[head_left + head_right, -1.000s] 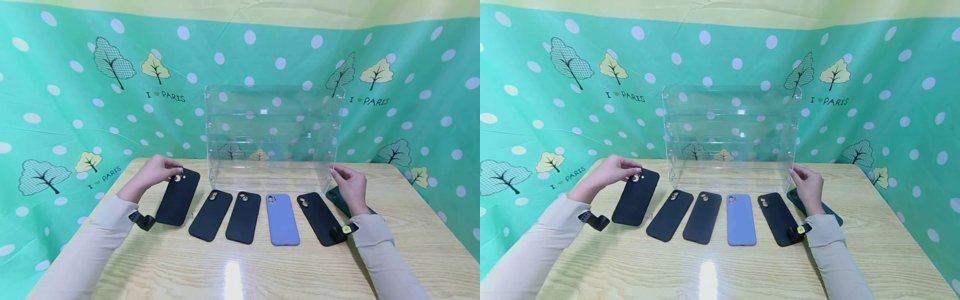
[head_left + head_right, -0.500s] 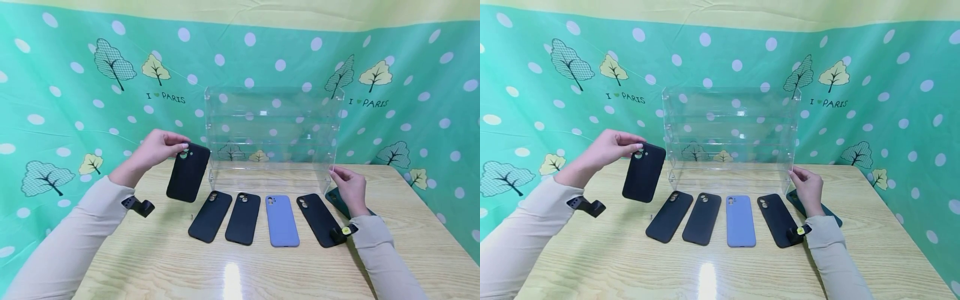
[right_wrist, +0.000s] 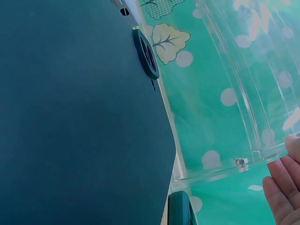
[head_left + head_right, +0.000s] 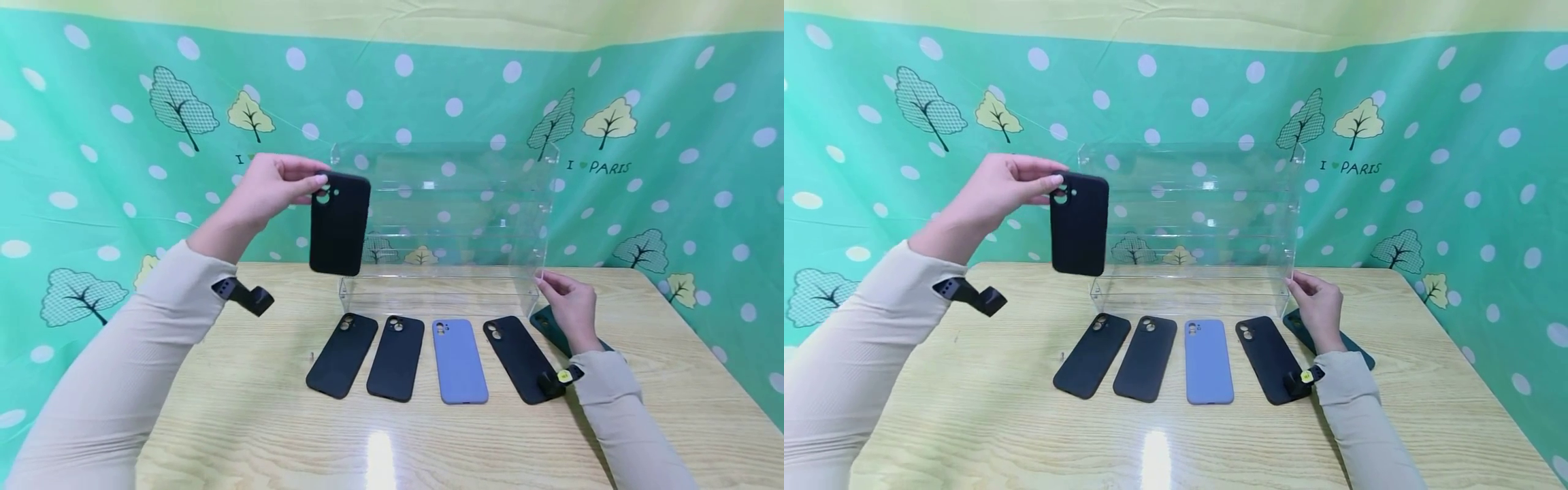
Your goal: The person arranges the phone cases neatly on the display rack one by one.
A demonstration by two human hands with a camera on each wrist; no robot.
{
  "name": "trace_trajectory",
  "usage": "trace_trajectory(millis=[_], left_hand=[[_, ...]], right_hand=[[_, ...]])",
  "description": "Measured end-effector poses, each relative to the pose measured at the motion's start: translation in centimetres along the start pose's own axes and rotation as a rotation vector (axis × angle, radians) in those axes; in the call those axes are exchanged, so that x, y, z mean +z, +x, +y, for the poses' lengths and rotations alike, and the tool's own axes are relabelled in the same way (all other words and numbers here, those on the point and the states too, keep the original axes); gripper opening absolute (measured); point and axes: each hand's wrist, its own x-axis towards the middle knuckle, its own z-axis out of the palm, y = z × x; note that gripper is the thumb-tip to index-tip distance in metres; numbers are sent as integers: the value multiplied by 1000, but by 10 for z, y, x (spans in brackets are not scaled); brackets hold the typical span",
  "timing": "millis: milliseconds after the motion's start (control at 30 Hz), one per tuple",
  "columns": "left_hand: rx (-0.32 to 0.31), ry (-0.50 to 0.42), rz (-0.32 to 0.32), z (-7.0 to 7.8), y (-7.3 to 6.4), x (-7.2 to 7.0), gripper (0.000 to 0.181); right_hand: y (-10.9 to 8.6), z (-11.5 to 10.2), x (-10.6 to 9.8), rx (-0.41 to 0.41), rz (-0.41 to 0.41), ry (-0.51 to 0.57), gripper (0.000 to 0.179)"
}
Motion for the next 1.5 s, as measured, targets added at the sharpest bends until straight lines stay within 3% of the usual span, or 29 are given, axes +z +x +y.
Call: trace_trajectory(millis=[400,700,1067,1300,1500], left_hand=[[19,-241,31,44,33,35,30],[57,-345,45,71,55,60,26],[7,-455,30,103,75,79,23],[15,-554,109,121,94,94,22],[5,-715,212,130,111,108,21]], right_hand=[[-2,-3,1,9,10,2,46],[-21,-68,-16,14,-35,49,30],[-23,-73,-16,33,-18,67,28],[-22,-74,-18,32,-48,57,31],[-22,-74,-18,39,-45,50,32]])
